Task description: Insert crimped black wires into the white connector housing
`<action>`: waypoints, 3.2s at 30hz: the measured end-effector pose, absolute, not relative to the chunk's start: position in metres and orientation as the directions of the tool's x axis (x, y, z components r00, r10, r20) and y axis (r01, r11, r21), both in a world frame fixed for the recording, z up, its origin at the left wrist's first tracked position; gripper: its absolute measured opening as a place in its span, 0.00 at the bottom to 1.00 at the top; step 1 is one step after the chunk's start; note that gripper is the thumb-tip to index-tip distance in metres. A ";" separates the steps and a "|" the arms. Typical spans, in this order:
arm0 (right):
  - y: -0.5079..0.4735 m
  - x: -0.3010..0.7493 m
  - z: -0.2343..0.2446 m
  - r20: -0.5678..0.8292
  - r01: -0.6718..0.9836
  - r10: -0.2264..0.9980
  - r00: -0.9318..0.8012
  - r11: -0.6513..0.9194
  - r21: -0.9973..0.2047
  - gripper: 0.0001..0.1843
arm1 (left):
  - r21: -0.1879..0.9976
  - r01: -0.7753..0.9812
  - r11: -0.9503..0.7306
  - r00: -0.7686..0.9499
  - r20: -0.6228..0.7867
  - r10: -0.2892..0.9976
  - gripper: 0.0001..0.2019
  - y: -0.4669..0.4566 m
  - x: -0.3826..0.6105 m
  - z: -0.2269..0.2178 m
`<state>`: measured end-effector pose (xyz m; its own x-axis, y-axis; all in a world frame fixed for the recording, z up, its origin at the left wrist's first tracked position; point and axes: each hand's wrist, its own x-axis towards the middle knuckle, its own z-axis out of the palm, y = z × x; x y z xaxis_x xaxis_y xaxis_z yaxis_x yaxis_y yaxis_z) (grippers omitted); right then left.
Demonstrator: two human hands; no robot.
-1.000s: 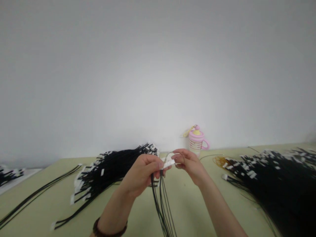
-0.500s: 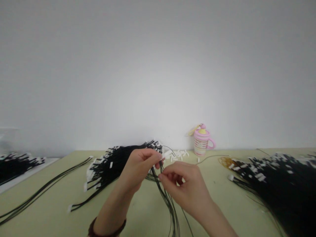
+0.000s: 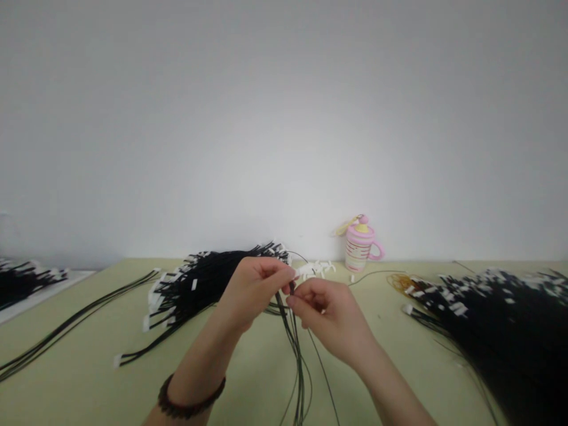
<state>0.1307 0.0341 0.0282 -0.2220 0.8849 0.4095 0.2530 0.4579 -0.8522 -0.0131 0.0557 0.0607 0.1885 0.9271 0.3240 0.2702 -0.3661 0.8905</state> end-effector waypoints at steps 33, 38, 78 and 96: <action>0.015 0.248 0.074 0.501 -0.730 0.788 0.359 0.571 -0.375 0.14 | 0.992 -0.093 -0.081 0.220 0.100 0.970 0.13 0.084 -0.024 0.051; 0.014 0.246 0.078 0.504 -0.733 0.752 0.424 0.612 -0.296 0.06 | 0.993 -0.062 -0.097 0.218 0.108 0.970 0.11 0.084 -0.026 0.052; 0.017 0.169 0.050 0.334 0.165 0.820 -0.465 0.451 -0.877 0.15 | 0.952 0.172 -0.254 0.140 0.232 0.963 0.11 0.082 -0.022 0.049; -0.005 0.260 0.071 0.687 -0.144 0.583 0.433 0.797 -0.586 0.07 | 0.976 0.056 -0.211 0.169 0.199 0.965 0.12 0.090 -0.025 0.046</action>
<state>0.2599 -0.0048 0.0706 0.4332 0.5832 0.6872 -0.1441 0.7975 -0.5859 -0.0249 0.0901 0.0455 0.1690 0.9653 0.1993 0.0559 -0.2113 0.9758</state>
